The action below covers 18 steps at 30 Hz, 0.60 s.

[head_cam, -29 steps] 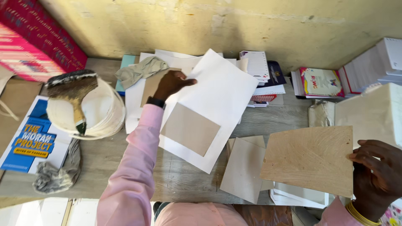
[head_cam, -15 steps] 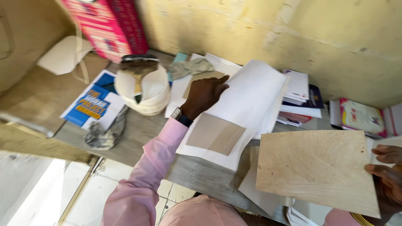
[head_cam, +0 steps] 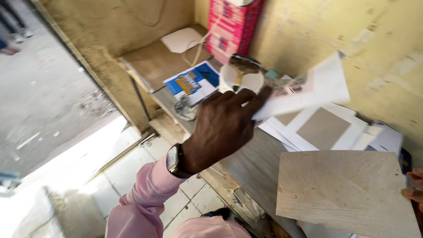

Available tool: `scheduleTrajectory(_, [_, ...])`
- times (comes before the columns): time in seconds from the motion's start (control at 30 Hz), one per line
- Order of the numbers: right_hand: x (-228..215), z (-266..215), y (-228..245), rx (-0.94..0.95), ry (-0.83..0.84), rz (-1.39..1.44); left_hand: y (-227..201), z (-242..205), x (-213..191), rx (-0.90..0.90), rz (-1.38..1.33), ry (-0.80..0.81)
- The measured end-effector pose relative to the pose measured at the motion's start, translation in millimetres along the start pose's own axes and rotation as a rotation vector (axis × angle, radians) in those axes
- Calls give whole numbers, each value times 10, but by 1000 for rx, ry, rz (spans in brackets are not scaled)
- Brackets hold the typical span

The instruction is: The person holds a white book cover with two rectangular cutouts, then places it on a table. They align a printed sheet with floral designs and the word 'FINE' onto the cover, smoothing it down with both hands. Finally, they lift the assembled cover to display the finished product.

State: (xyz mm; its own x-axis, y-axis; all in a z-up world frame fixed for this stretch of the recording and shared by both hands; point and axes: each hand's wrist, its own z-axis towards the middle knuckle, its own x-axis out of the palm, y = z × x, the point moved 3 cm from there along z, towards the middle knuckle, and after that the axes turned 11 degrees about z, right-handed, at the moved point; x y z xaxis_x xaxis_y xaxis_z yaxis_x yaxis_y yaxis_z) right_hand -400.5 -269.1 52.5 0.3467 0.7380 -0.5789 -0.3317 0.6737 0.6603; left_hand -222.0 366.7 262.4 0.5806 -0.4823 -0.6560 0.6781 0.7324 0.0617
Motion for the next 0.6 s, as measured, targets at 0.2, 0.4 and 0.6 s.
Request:
scheduleTrajectory(0.2, [743, 704, -356, -84, 174, 41, 587, -655, -379, -293, 82, 198])
scheduleTrajectory(0.4, [1477, 988, 701, -578, 253, 0, 868, -1218, -741, -452, 210, 283])
scheduleTrajectory(0.6, [2307, 1321, 2506, -661, 67, 177, 1049, -1663, -1161, -618, 368, 296])
